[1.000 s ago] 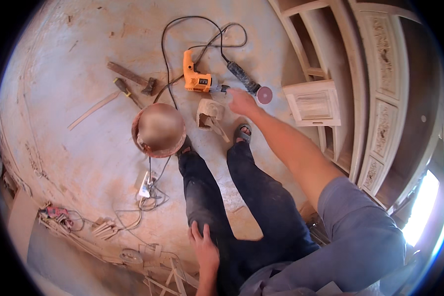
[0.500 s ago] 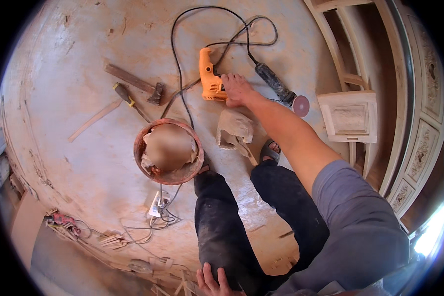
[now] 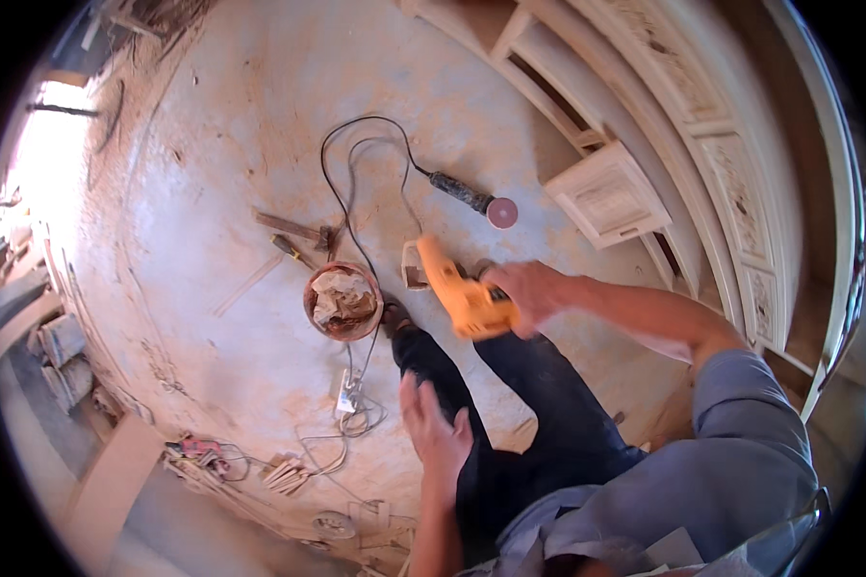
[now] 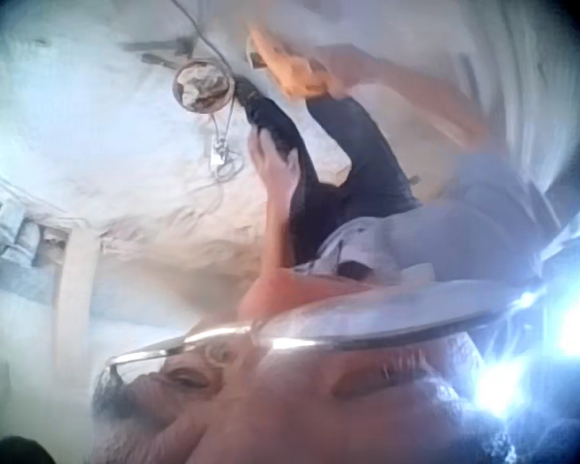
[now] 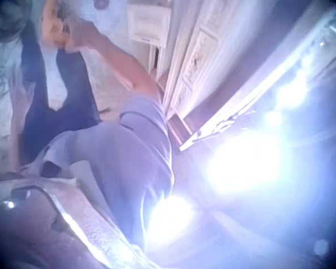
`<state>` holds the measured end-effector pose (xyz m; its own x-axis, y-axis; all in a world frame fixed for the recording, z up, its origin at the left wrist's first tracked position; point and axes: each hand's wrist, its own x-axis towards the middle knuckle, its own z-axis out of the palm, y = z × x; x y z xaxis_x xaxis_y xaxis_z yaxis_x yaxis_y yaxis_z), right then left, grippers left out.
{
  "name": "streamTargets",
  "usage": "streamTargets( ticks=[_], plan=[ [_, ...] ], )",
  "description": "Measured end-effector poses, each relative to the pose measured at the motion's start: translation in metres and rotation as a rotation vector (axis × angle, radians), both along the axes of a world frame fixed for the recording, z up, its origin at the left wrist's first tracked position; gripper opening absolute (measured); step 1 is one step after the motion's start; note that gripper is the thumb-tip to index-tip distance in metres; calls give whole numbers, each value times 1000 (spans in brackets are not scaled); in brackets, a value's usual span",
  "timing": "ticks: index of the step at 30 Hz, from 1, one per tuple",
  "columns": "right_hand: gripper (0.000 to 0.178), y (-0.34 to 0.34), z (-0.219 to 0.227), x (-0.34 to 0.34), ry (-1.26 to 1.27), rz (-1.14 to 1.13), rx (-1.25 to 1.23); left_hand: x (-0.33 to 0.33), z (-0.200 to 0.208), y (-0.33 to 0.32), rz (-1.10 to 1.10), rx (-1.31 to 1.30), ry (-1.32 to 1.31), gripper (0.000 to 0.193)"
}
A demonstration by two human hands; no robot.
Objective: The person assembles a wooden cabinet by drilling holes into the frame and inserting wooden pieces. They use a hammer and chisel to adjust the fit of the wood and secure the components with a power drill.
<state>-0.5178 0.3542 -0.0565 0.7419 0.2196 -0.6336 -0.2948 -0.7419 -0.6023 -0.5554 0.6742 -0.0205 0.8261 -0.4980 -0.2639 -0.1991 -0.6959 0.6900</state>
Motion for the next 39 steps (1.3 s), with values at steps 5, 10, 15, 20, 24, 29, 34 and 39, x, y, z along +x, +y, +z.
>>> streamTargets(
  ticks=[5,10,15,20,24,29,34,39],
  plan=[
    [75,-1,174,-142,-89,192,139,15,132,-84,-853,-133,-136,74],
    [64,21,301,-275,-114,117,212,-72,191,-99,-1358,-277,-2,83],
    [56,53,351,-384,-107,83,126,-155,250,-97,-1535,-184,54,85],
    [53,69,345,-429,-290,-74,-17,-158,249,-129,-1798,-122,-109,82],
    [61,82,333,-547,-456,-338,-103,-247,247,-150,-1871,-14,-136,79],
    [85,155,249,-733,-530,-1697,-227,-391,220,-178,-1696,499,-16,88],
    [90,241,172,-738,-398,-2500,1176,-513,172,-220,-1716,693,-168,92],
    [50,169,187,-771,-1140,-2809,1510,-660,214,-272,-1883,546,-86,84]
  ],
)
